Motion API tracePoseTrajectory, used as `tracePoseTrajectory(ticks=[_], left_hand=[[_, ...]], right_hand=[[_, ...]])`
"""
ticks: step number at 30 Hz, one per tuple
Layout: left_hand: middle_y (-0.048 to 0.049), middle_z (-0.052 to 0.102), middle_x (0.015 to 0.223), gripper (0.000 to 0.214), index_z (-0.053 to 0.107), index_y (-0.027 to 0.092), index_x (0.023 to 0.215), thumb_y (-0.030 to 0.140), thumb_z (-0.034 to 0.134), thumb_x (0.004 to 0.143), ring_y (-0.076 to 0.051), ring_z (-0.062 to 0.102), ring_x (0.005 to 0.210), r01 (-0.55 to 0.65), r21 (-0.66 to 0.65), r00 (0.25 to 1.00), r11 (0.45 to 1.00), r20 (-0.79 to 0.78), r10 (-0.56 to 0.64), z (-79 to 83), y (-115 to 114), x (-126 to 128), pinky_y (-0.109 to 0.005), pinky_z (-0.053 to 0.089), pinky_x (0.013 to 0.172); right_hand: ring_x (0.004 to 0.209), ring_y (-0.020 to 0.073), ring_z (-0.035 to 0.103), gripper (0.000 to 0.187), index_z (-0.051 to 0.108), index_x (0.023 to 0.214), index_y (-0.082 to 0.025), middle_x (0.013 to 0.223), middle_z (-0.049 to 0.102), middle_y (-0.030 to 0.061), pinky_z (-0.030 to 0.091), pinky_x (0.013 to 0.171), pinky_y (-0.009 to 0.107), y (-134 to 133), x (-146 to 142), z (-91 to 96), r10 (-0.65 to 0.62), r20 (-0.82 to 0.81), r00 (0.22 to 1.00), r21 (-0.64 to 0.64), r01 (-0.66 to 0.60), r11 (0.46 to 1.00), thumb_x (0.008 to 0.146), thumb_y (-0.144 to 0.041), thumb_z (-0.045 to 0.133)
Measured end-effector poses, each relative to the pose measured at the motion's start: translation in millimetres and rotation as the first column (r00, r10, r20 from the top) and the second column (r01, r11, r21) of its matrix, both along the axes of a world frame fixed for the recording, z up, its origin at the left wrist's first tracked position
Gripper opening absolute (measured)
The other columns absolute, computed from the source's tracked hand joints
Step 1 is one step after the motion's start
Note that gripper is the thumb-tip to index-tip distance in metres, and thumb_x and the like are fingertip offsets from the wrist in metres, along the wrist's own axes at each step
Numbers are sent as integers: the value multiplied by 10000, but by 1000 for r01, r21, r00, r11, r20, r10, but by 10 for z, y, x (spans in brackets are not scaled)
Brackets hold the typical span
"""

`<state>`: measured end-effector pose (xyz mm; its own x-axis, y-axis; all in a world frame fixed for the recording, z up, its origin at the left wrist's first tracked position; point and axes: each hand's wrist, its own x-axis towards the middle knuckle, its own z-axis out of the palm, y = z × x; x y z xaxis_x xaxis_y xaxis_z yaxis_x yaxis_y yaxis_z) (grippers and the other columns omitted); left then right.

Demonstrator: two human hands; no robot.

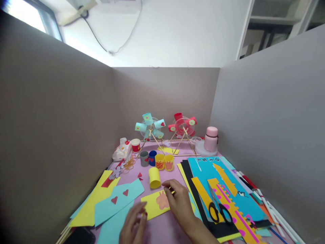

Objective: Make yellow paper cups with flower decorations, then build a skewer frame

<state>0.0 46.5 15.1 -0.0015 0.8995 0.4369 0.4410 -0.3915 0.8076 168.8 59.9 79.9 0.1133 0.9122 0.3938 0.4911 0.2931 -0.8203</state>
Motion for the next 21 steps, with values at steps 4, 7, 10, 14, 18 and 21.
tracePoseTrajectory(ticks=[4, 7, 10, 14, 18, 21], left_hand=[[-158, 444, 1317, 419, 460, 150, 1272, 145, 391, 858, -274, 388, 1248, 16, 69, 822, 997, -569, 27, 366, 558, 27, -456, 385, 976], [-72, 431, 1369, 497, 528, 245, 1210, 19, 491, 768, -246, 353, 1276, 118, 47, 738, 992, -673, -56, 506, 862, 239, -420, 328, 1026], [-50, 620, 1137, 259, 659, 214, 935, 61, 594, 737, -222, 530, 1094, 157, -23, 676, 987, -726, -125, 547, 1083, 361, -368, 419, 927], [-28, 654, 905, 164, 618, 153, 935, 274, 536, 860, -161, 618, 839, 16, -83, 650, 996, -757, -73, 703, 1371, 190, -373, 492, 780], [-45, 631, 1013, 232, 590, 151, 1008, 323, 514, 874, -167, 608, 896, -74, -126, 646, 989, -762, -49, 924, 1633, -46, -391, 495, 804], [-46, 627, 1021, 237, 586, 149, 1019, 321, 526, 867, -169, 608, 898, -67, -186, 645, 980, -757, -100, 966, 1778, -74, -388, 500, 798]], right_hand=[[684, 181, 610, 183, 643, 871, -168, 819, 656, 71, 465, 571, 258, -57, -32, -11, 2, -157, 988, -28, -6, 1000, 827, -259, 490], [619, 166, 594, 164, 652, 838, -166, 752, 645, 46, 460, 563, 261, -75, -111, -40, -3, -285, 959, -27, -5, 1000, 799, -273, 534], [572, 148, 574, 157, 651, 792, -163, 671, 623, 17, 454, 535, 252, -74, -97, -31, -26, -477, 878, -60, -3, 998, 758, -307, 600], [533, 112, 547, 184, 644, 772, -178, 598, 600, -31, 448, 510, 221, -108, 355, 93, -165, -721, 673, -40, 197, 980, 665, -309, 715], [573, 75, 541, 234, 630, 730, -209, 662, 597, -59, 447, 534, 177, -308, 1140, 274, -194, -938, 287, 40, 646, 762, 556, -187, 785], [612, 79, 555, 189, 627, 676, -221, 638, 574, -43, 467, 571, 169, -515, 1526, 363, -103, -982, 158, 67, 801, 594, 578, -162, 777]])
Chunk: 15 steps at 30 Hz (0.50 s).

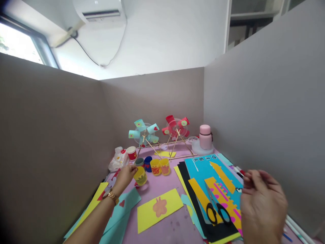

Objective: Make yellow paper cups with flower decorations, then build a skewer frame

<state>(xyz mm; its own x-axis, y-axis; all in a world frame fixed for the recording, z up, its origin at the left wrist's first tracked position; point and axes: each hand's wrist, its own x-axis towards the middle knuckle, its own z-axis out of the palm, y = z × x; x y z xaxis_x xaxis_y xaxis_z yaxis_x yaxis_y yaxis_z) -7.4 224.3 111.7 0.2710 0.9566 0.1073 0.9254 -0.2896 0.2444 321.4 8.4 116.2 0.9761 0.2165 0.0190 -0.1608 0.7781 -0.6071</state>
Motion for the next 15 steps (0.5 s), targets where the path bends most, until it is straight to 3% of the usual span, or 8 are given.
tracePoseTrajectory(ticks=[3, 8, 15], left_hand=[[-46, 625, 1023, 245, 581, 149, 1029, 324, 528, 866, -165, 611, 878, 3, -56, 1000, 998, 2, -3, -59, 132, 74, -378, 509, 777], [-54, 610, 1064, 261, 567, 156, 1064, 320, 530, 865, -172, 605, 904, -23, -91, 999, 996, 23, 25, -184, 330, 198, -383, 510, 782], [-58, 602, 1090, 264, 563, 161, 1077, 315, 530, 865, -178, 598, 928, 16, -78, 997, 997, 72, -10, -261, 472, 222, -392, 505, 799]], right_hand=[[595, 82, 561, 166, 634, 669, -213, 610, 570, -20, 475, 547, 166, -133, 78, 60, -40, -12, 999, -6, 40, 999, 588, -142, 761], [576, 84, 578, 196, 636, 687, -190, 636, 590, -13, 488, 501, 132, -118, -26, 134, 77, -105, 992, -18, -79, 997, 554, -78, 727], [505, 85, 555, 215, 622, 674, -180, 588, 597, -17, 465, 413, 118, -48, -19, 164, 162, -101, 982, -9, -164, 986, 526, -98, 755]])
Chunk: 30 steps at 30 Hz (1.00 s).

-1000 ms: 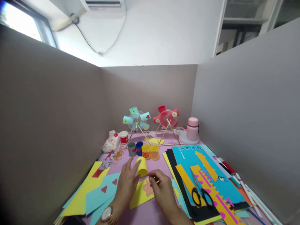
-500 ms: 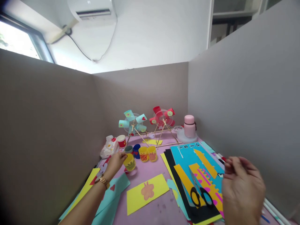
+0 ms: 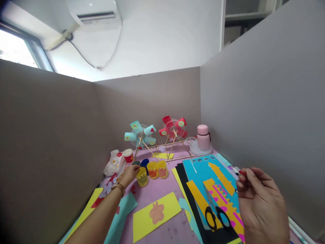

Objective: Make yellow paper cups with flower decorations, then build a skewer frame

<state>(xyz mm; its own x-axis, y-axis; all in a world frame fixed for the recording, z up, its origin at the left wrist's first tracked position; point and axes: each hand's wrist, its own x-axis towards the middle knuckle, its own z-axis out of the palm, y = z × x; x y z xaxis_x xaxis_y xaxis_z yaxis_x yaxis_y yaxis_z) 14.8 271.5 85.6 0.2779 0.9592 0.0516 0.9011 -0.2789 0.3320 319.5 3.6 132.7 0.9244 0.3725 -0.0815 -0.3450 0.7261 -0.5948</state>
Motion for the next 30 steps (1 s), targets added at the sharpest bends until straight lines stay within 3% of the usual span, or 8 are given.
tracePoseTrajectory(ticks=[7, 12, 16, 20, 25, 30], left_hand=[[-57, 604, 1088, 254, 568, 162, 1068, 309, 535, 863, -177, 598, 931, 21, 46, 998, 999, 58, -23, 45, 17, 24, -392, 503, 804], [-70, 571, 1148, 305, 532, 169, 1129, 328, 519, 869, -198, 577, 986, -63, 97, 996, 993, 66, 57, 81, -87, -203, -422, 486, 835], [-54, 608, 1060, 278, 560, 151, 1073, 329, 534, 861, -177, 604, 906, -16, -47, 1000, 999, -6, 16, -26, -266, -448, -388, 508, 783], [-57, 604, 1075, 292, 554, 156, 1091, 320, 553, 850, -180, 602, 916, 22, -149, 994, 989, -100, -37, -209, -393, -469, -393, 507, 789], [-59, 597, 1093, 266, 566, 154, 1065, 314, 548, 853, -187, 591, 947, -50, -83, 985, 995, -166, 36, -351, -375, -368, -404, 496, 812], [-55, 606, 1070, 264, 564, 157, 1067, 317, 537, 860, -179, 600, 920, -157, 19, 975, 987, -156, 158, -285, -358, -567, -391, 502, 795]], right_hand=[[464, 73, 533, 244, 613, 692, -182, 600, 620, -31, 453, 386, 113, -41, -35, -3, 59, 63, 996, -5, -58, 998, 520, -127, 778], [473, 81, 539, 238, 613, 691, -179, 578, 629, -26, 453, 389, 117, -76, -21, 3, 31, 99, 995, 10, -33, 999, 521, -109, 764], [474, 79, 531, 213, 619, 688, -177, 580, 625, -20, 433, 372, 115, -80, -34, 19, 23, 119, 993, 27, -26, 999, 543, -85, 744], [478, 83, 537, 206, 625, 693, -179, 598, 618, -12, 442, 380, 134, -66, -82, 18, 65, 107, 992, 3, -66, 998, 557, -99, 757], [470, 82, 518, 203, 628, 698, -186, 596, 605, -9, 427, 368, 137, -78, -79, 1, 80, 109, 991, -2, -80, 997, 559, -110, 754], [463, 77, 506, 194, 620, 694, -179, 605, 605, -7, 409, 360, 129, -103, -64, 40, 59, 107, 993, 0, -59, 998, 566, -92, 737]])
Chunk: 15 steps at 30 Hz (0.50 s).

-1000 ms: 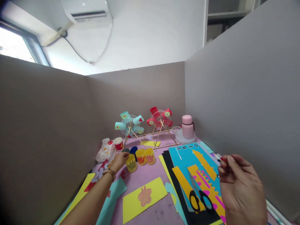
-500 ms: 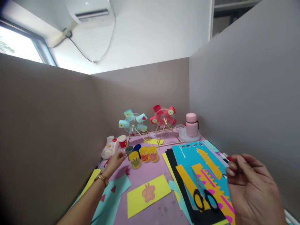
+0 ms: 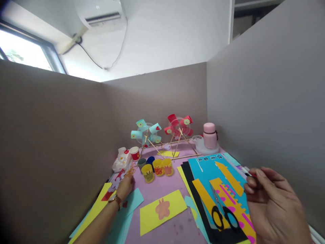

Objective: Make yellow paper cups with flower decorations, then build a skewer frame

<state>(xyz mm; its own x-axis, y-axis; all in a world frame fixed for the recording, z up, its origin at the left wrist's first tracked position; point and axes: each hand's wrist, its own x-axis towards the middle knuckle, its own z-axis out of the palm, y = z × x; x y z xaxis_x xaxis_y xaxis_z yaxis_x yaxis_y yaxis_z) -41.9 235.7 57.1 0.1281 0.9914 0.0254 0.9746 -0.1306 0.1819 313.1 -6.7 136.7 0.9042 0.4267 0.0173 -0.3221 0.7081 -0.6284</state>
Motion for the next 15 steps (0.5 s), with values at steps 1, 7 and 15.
tracePoseTrajectory(ticks=[1, 7, 15], left_hand=[[-57, 598, 1088, 269, 560, 162, 1077, 318, 538, 859, -185, 594, 941, -23, 30, 1000, 999, 3, 23, 42, -16, -50, -398, 496, 808], [-76, 547, 1193, 265, 540, 160, 1104, 288, 475, 882, -202, 536, 1049, 115, 99, 986, 988, 109, -125, 196, -371, 71, -411, 413, 910], [-85, 629, 942, 338, 629, 161, 899, 255, 705, 583, -254, 561, 919, 294, -102, 945, 950, 180, -273, -102, -1059, 586, -321, 403, 769]], right_hand=[[468, 77, 510, 198, 618, 700, -180, 609, 604, -10, 415, 369, 129, -2, -5, 11, 8, -2, 1000, -1, -8, 1000, 569, -93, 738], [459, 59, 490, 193, 610, 734, -185, 596, 581, -40, 400, 391, 125, 37, -111, 28, 77, 28, 997, -18, -76, 997, 610, -148, 752], [425, 51, 438, 221, 592, 768, -192, 548, 535, -67, 353, 387, 145, 112, -550, 63, 339, 282, 898, -194, -292, 936, 635, -279, 746]])
